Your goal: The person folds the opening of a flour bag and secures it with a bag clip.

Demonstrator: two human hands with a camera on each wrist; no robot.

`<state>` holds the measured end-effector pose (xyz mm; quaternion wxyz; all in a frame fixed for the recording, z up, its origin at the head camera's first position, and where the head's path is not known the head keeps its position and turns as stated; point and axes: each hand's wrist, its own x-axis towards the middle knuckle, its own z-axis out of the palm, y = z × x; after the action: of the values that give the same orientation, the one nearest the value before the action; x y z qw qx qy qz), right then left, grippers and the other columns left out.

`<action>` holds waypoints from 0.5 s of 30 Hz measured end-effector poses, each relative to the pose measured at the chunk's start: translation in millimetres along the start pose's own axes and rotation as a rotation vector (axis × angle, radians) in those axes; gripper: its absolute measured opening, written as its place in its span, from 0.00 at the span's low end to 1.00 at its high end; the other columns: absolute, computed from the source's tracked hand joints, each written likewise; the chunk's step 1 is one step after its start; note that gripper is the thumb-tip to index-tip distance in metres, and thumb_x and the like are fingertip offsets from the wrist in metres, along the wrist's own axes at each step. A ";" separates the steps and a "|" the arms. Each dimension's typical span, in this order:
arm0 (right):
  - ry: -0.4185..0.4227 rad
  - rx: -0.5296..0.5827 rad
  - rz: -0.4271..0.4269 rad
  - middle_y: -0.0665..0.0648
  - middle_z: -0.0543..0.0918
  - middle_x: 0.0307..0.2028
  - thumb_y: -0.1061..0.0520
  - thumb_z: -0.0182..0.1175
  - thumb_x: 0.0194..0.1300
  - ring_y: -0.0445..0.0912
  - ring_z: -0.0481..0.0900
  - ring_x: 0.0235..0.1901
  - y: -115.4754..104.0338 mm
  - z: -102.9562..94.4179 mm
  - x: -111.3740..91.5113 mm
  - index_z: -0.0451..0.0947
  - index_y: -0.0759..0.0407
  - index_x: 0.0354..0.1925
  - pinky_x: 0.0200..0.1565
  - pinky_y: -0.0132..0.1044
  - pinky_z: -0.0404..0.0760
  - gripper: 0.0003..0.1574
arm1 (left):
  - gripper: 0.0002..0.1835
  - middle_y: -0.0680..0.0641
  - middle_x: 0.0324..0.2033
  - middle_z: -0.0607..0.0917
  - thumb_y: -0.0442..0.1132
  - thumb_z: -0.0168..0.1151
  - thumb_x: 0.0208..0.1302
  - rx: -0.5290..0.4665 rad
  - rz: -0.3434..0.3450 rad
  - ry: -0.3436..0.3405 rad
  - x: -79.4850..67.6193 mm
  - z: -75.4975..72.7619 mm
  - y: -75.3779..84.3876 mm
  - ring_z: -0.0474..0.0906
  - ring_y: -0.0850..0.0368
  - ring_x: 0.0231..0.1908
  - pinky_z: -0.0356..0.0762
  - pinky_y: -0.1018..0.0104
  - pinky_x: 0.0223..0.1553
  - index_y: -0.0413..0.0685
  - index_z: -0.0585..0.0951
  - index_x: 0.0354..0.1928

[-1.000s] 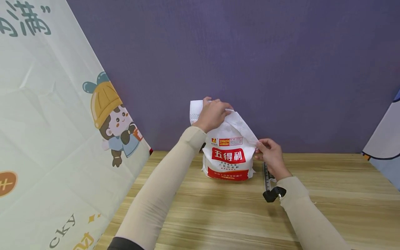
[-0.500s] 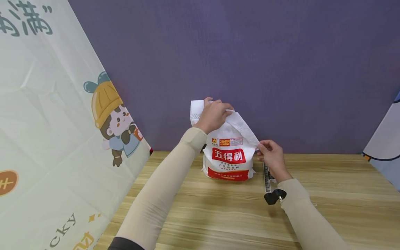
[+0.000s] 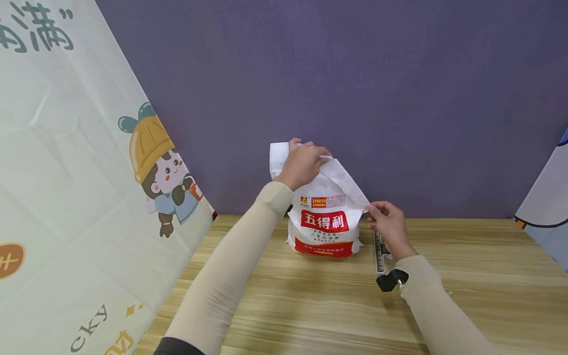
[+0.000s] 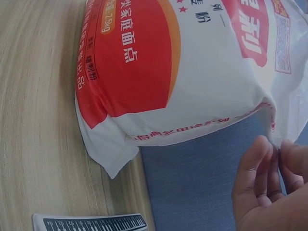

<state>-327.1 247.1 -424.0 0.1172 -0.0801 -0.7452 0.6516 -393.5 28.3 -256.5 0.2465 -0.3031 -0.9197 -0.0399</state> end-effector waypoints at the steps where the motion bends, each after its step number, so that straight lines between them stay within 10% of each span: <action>1: 0.000 -0.004 0.000 0.43 0.77 0.38 0.52 0.53 0.79 0.36 0.78 0.35 0.1 -0.4 0.0 0.72 0.65 0.58 0.39 0.31 0.88 0.19 | 0.13 0.61 0.49 0.90 0.46 0.56 0.77 0.001 0.000 -0.001 0.1 0.1 0.0 0.81 0.63 0.52 0.54 0.45 0.74 0.66 0.87 0.55; 15: -0.015 -0.042 -0.016 0.45 0.77 0.40 0.50 0.51 0.79 0.35 0.78 0.35 4.4 -3.8 0.8 0.72 0.64 0.57 0.41 0.34 0.88 0.20 | 0.13 0.63 0.48 0.90 0.46 0.57 0.76 0.004 0.004 0.010 1.1 1.7 -1.6 0.81 0.64 0.50 0.55 0.44 0.73 0.67 0.87 0.54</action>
<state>-327.0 251.6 -427.8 0.1152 -0.0718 -0.7602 0.6354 -395.9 28.0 -257.3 0.2517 -0.3044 -0.9178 -0.0391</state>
